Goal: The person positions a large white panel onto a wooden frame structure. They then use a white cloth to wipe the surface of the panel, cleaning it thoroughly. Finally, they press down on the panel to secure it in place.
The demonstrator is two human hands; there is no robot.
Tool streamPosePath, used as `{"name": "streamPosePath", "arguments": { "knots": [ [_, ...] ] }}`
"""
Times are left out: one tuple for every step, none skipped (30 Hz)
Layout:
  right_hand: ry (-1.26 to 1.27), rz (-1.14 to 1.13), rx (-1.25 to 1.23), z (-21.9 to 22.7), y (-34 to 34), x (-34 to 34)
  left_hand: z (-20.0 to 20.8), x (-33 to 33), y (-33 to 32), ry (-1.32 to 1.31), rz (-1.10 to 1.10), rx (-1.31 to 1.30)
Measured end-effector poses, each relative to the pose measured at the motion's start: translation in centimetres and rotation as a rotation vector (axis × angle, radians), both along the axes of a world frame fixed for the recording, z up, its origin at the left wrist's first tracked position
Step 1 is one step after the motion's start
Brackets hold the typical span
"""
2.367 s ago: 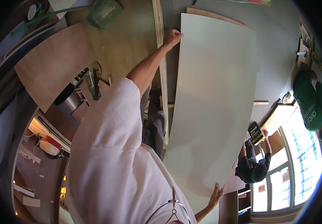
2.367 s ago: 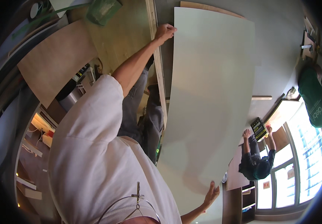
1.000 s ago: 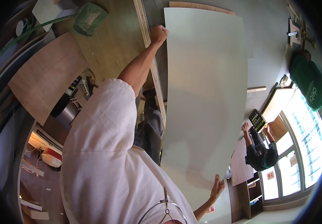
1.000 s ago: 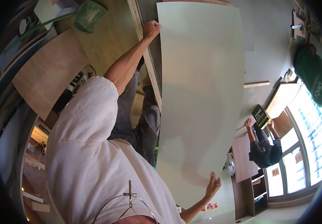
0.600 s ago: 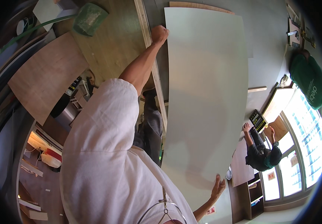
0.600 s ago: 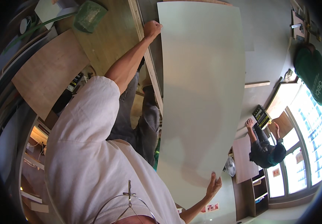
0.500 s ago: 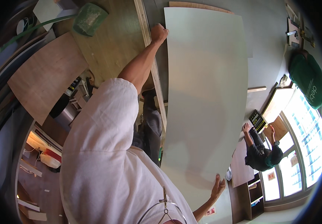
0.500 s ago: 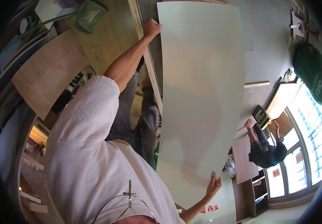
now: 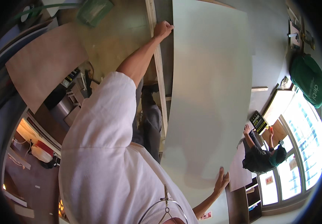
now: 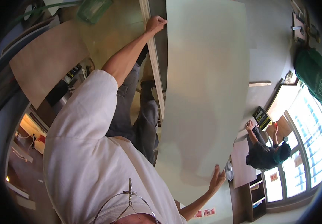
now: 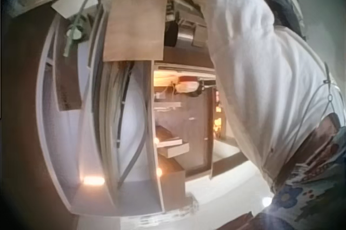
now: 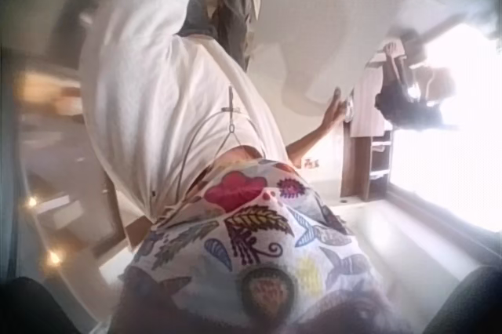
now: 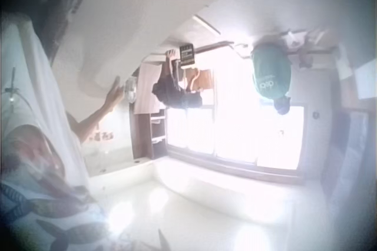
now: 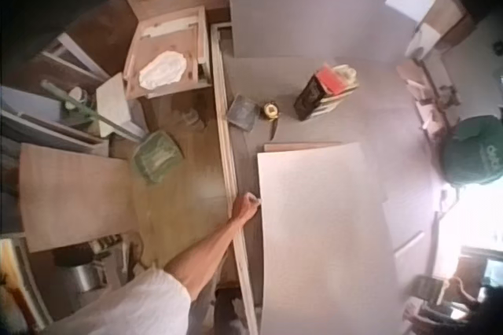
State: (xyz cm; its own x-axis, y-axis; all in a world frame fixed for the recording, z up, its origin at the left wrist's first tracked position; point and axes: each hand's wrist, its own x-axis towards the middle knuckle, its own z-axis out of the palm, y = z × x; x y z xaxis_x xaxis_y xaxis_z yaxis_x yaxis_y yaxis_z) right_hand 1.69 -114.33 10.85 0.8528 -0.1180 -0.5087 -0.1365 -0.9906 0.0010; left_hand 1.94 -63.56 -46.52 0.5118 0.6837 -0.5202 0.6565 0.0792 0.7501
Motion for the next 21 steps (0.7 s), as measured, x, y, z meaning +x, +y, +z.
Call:
{"name": "streamPosePath", "arguments": {
  "knots": [
    [0.000,-0.005,-0.017,-0.3,-0.4,-0.5,1.1,-0.7,-1.5,-0.052,-0.007,-0.035],
    [0.000,-0.010,-0.034,-0.5,-0.8,-1.0,2.3,-1.3,-2.9,-0.037,-0.004,-0.184],
    [-0.014,-0.017,-0.045,-0.8,-1.6,-1.4,3.7,-1.7,-4.0,-0.024,0.004,-0.330],
    [-0.027,-0.016,-0.051,-1.4,-2.5,-1.6,3.6,-2.6,-5.3,-0.043,0.027,-0.378],
    [-0.041,-0.018,-0.059,-2.0,-3.5,-1.8,3.4,-3.3,-6.7,-0.063,0.046,-0.427],
    [-0.045,0.006,-0.015,-2.9,-4.9,-1.6,3.4,-4.0,-7.9,-0.092,0.088,-0.453],
    [-0.049,0.026,0.028,-3.9,-6.3,-1.4,3.2,-4.5,-8.6,-0.105,0.130,-0.451],
    [-0.055,0.042,0.063,-4.4,-7.0,-1.5,2.5,-4.8,-9.6,-0.119,0.166,-0.457],
    [-0.039,0.024,0.045,-4.7,-7.5,-1.6,1.8,-4.9,-10.6,-0.132,0.201,-0.464],
    [-0.020,0.001,0.024,-5.1,-7.6,-1.7,1.4,-4.9,-11.3,-0.157,0.222,-0.478],
    [-0.001,-0.023,0.004,-5.4,-7.9,-2.0,0.9,-4.7,-11.8,-0.182,0.242,-0.491],
    [-0.012,-0.028,0.020,-5.8,-8.6,-2.3,0.6,-4.6,-12.1,-0.204,0.262,-0.501],
    [-0.023,-0.032,0.036,-6.4,-9.5,-2.4,0.3,-4.4,-12.5,-0.197,0.276,-0.476],
    [-0.032,-0.040,0.058,-7.0,-10.3,-2.7,0.1,-4.2,-12.5,-0.189,0.286,-0.447],
    [-0.049,-0.029,0.074,-7.4,-10.9,-2.9,0.0,-4.1,-12.7,-0.180,0.296,-0.417],
    [-0.066,-0.019,0.090,-7.8,-11.5,-3.1,-0.2,-4.2,-12.9,-0.119,0.266,-0.352],
    [-0.080,-0.010,0.120,-8.4,-11.3,-3.1,-0.4,-4.1,-12.7,-0.060,0.236,-0.281],
    [-0.101,-0.005,0.147,-8.8,-11.1,-3.5,-0.5,-3.7,-12.8,-0.005,0.202,-0.217],
    [-0.113,-0.002,0.176,-8.9,-10.0,-3.9,-0.5,-3.7,-13.0,0.017,0.189,-0.195],
    [-0.125,0.002,0.206,-9.0,-9.3,-4.2,-0.5,-3.5,-13.0,0.039,0.177,-0.172],
    [-0.123,-0.002,0.204,-9.2,-8.8,-4.3,-0.5,-3.5,-13.0,0.062,0.166,-0.149]
  ]
}}
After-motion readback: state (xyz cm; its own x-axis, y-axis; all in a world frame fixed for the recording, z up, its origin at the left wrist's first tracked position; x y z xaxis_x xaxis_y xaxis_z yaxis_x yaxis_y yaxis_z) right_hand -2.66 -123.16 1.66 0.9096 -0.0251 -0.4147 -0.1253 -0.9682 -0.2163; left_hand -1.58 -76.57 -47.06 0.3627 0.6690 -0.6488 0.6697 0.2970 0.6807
